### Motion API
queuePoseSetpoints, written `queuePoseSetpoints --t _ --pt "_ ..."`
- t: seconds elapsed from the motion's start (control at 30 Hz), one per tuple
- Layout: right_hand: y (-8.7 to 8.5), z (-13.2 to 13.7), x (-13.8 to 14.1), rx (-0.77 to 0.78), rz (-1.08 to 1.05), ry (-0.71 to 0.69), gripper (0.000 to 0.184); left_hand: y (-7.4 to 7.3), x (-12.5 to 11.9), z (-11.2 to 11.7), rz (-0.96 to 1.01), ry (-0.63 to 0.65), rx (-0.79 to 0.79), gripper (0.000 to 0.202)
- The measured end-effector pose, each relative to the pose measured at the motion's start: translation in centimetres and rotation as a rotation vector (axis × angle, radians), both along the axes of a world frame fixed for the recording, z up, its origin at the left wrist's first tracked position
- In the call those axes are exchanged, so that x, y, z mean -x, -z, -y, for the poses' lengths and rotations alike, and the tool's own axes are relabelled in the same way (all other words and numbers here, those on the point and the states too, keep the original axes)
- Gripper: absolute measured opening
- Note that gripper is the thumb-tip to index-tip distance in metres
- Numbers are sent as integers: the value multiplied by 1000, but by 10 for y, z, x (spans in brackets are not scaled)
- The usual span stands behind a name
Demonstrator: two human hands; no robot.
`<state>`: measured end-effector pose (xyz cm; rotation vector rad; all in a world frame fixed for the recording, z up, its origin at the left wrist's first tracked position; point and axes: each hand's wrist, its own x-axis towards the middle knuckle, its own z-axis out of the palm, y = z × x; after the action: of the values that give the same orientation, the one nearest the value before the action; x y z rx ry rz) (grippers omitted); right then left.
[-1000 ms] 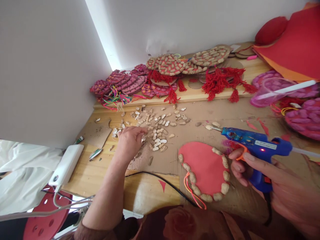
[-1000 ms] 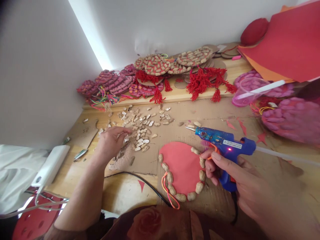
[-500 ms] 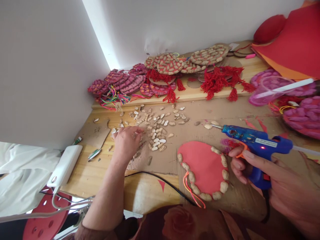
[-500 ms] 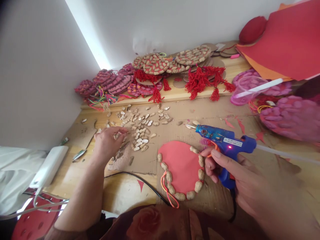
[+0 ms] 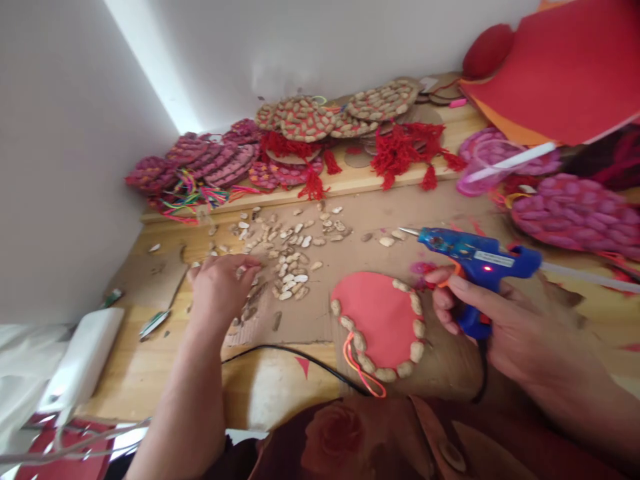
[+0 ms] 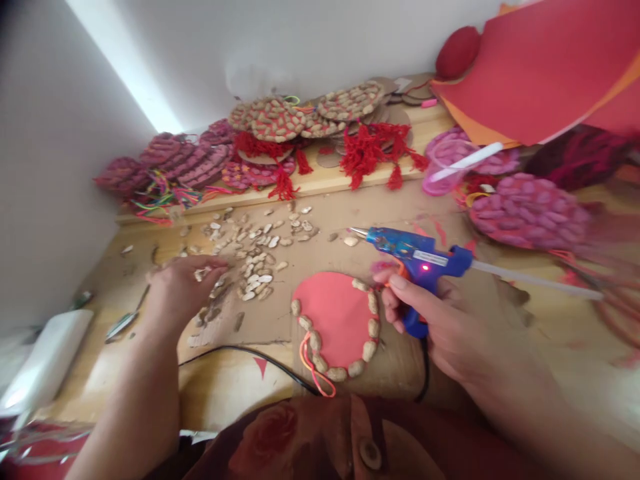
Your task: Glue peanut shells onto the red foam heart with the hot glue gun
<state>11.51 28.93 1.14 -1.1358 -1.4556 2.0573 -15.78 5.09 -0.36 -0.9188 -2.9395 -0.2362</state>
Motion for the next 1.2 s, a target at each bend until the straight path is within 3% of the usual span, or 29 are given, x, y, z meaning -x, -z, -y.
queuePoseSetpoints --t 0.13,0.2,0.3,0.4,0.5,0.7,0.83,0.93,1.07,1.2 --pt "-1 -2 -6 -85 -89 -81 15 7 13 9 -127 -44 36 17" --pt "-5 -2 -8 -121 -70 -66 17 12 22 14 -101 63 73 23" --pt "-11 -3 -8 -145 -53 -64 22 14 30 15 -92 67 143 32" --pt "-9 -3 -7 -97 -84 -77 26 7 30 8 -135 -7 247 28" --pt "-1 -3 -7 3 -161 -79 30 -3 31 -3 -43 -27 336 25" --pt "-8 -3 -9 125 -255 -157 23 -18 27 -23 133 -105 287 12" --pt "-23 -1 -11 160 -302 -291 22 -30 9 -18 108 -137 109 6" --pt "-27 2 -9 141 -286 -334 23 -41 -12 -11 215 -177 -182 13" --pt "-14 7 -9 178 -295 -383 31 -42 -45 -21 772 -52 -784 30" --pt "0 9 -14 81 -349 -478 41 -23 -73 -47 1321 66 -1050 30"
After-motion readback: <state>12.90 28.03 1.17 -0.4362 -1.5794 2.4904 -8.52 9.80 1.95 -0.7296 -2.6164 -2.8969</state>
